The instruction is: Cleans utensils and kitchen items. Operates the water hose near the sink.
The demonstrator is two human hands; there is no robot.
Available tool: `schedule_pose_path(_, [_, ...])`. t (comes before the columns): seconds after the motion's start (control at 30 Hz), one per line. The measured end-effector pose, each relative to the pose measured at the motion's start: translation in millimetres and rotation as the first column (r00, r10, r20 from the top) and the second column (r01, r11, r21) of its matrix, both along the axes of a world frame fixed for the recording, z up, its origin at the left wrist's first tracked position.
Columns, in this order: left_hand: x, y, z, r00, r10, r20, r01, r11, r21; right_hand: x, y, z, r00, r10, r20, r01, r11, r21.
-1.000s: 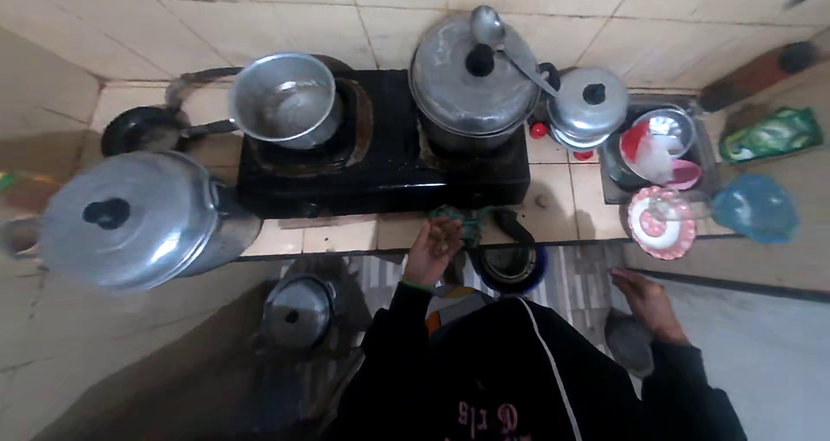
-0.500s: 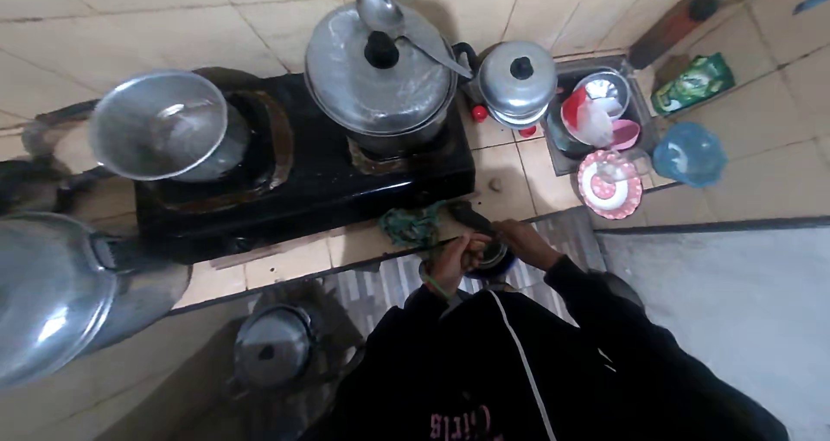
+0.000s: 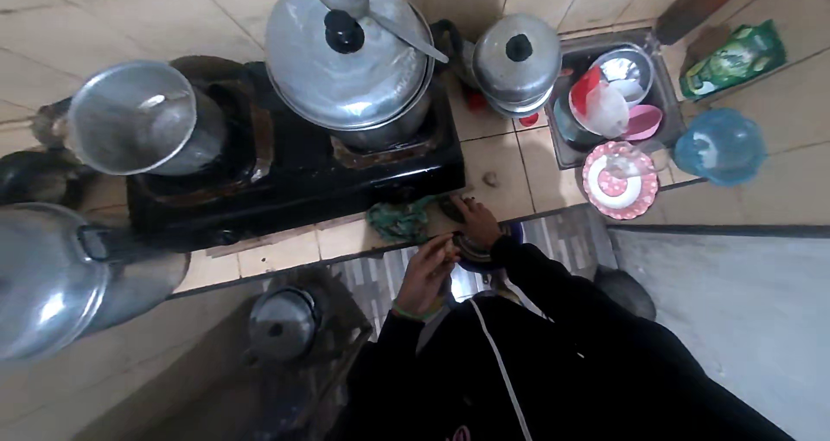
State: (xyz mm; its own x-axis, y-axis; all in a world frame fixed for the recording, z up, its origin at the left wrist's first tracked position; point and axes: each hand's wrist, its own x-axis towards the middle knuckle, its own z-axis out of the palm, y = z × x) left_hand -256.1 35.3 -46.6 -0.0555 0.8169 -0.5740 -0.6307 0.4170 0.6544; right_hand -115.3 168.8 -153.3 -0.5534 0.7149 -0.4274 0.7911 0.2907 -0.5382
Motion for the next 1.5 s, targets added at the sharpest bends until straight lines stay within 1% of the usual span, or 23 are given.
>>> schedule_pose_path(0.13, [13.0, -8.3, -1.5, 0.998, 0.054, -0.016, -0.055, 0.998, -0.011, 21.4, 16.7, -7.3, 0.96, -0.211, -0.185, 0.219, 0.975, 0.028])
schedule_pose_path(0.2, [20.1, -13.3, 2.2, 0.997, 0.062, -0.038, -0.063, 0.998, -0.021, 31.8, 38.3, -15.9, 0.926, -0.316, -0.208, 0.334, 0.941, 0.057])
schedule_pose_path(0.23, [23.6, -15.7, 4.1, 0.997, 0.063, -0.048, -0.065, 0.997, -0.031, 35.1, 49.2, -19.7, 0.92, -0.345, -0.187, 0.367, 0.925, 0.095])
schedule_pose_path(0.27, [26.9, -17.7, 5.0, 0.996, 0.066, -0.055, -0.068, 0.997, -0.042, 38.1, 59.7, -23.3, 0.922, -0.354, -0.153, 0.373, 0.92, 0.118])
schedule_pose_path(0.4, [35.3, -25.2, 5.7, 0.995, 0.079, -0.059, -0.082, 0.995, -0.061, 44.6, 84.9, -26.3, 0.95, -0.303, -0.076, 0.309, 0.948, 0.08])
schedule_pose_path(0.57, [34.7, -26.4, 9.2, 0.995, 0.093, -0.045, -0.096, 0.993, -0.066, 40.2, 93.4, -27.3, 0.974, -0.224, 0.028, 0.219, 0.968, 0.126])
schedule_pose_path(0.63, [32.7, -26.2, 9.9, 0.995, 0.09, -0.054, -0.093, 0.993, -0.067, 39.2, 95.7, -22.9, 0.978, -0.197, 0.063, 0.189, 0.976, 0.112])
schedule_pose_path(0.67, [31.5, -26.1, 10.1, 0.994, 0.091, -0.056, -0.094, 0.993, -0.065, 39.5, 97.5, -19.1, 0.978, -0.203, 0.052, 0.198, 0.976, 0.086])
schedule_pose_path(0.73, [29.0, -25.4, 10.5, 0.994, 0.095, -0.06, -0.098, 0.993, -0.062, 41.1, 100.8, -9.9, 0.951, -0.307, -0.027, 0.307, 0.952, -0.005])
schedule_pose_path(0.8, [26.6, -26.2, 8.6, 0.994, 0.102, -0.05, -0.105, 0.993, -0.057, 42.8, 102.5, -3.2, 0.875, -0.469, -0.117, 0.455, 0.881, -0.132])
schedule_pose_path(0.87, [24.5, -28.3, 5.0, 0.994, 0.103, -0.037, -0.105, 0.993, -0.048, 43.4, 101.0, -2.7, 0.782, -0.599, -0.175, 0.551, 0.794, -0.258])
schedule_pose_path(0.97, [23.3, -28.4, 3.5, 0.995, 0.1, -0.026, -0.101, 0.994, -0.044, 40.8, 99.8, -11.2, 0.703, -0.676, -0.222, 0.566, 0.72, -0.402])
schedule_pose_path(1.03, [23.3, -28.1, 4.4, 0.994, 0.103, -0.02, -0.104, 0.993, -0.056, 39.0, 98.6, -17.7, 0.677, -0.694, -0.247, 0.555, 0.701, -0.448])
schedule_pose_path(1.1, [22.8, -28.4, 3.7, 0.994, 0.111, -0.005, -0.111, 0.992, -0.062, 39.1, 98.3, -23.6, 0.691, -0.685, -0.228, 0.584, 0.716, -0.383])
schedule_pose_path(1.17, [22.8, -28.9, 3.3, 0.993, 0.121, 0.004, -0.12, 0.991, -0.062, 40.7, 94.7, -20.2, 0.734, -0.656, -0.177, 0.62, 0.753, -0.219])
schedule_pose_path(1.2, [23.2, -28.3, 3.5, 0.992, 0.129, 0.0, -0.128, 0.99, -0.061, 41.3, 90.5, -16.2, 0.779, -0.609, -0.152, 0.595, 0.793, -0.13])
schedule_pose_path(1.27, [24.1, -26.4, 4.1, 0.989, 0.148, -0.016, -0.148, 0.988, -0.05, 39.2, 70.6, -6.7, 0.888, -0.44, -0.13, 0.445, 0.896, 0.003])
schedule_pose_path(1.33, [24.4, -23.1, 5.7, 0.987, 0.161, -0.027, -0.161, 0.987, -0.028, 36.5, 40.9, -1.9, 0.967, -0.214, -0.141, 0.217, 0.976, 0.006])
schedule_pose_path(1.4, [24.9, -17.7, 10.2, 0.986, 0.162, -0.039, -0.162, 0.987, -0.009, 31.4, 18.4, -5.7, 0.985, -0.032, -0.169, 0.032, 0.999, 0.001])
schedule_pose_path(1.43, [25.3, -14.9, 13.5, 0.986, 0.163, -0.047, -0.163, 0.987, -0.004, 28.0, 10.6, -8.7, 0.986, 0.022, -0.165, -0.022, 1.0, 0.002])
schedule_pose_path(1.5, [24.4, -9.0, 19.9, 0.984, 0.166, -0.061, -0.166, 0.986, 0.017, 20.6, 2.8, -13.0, 0.987, 0.081, -0.135, -0.078, 0.997, 0.028])
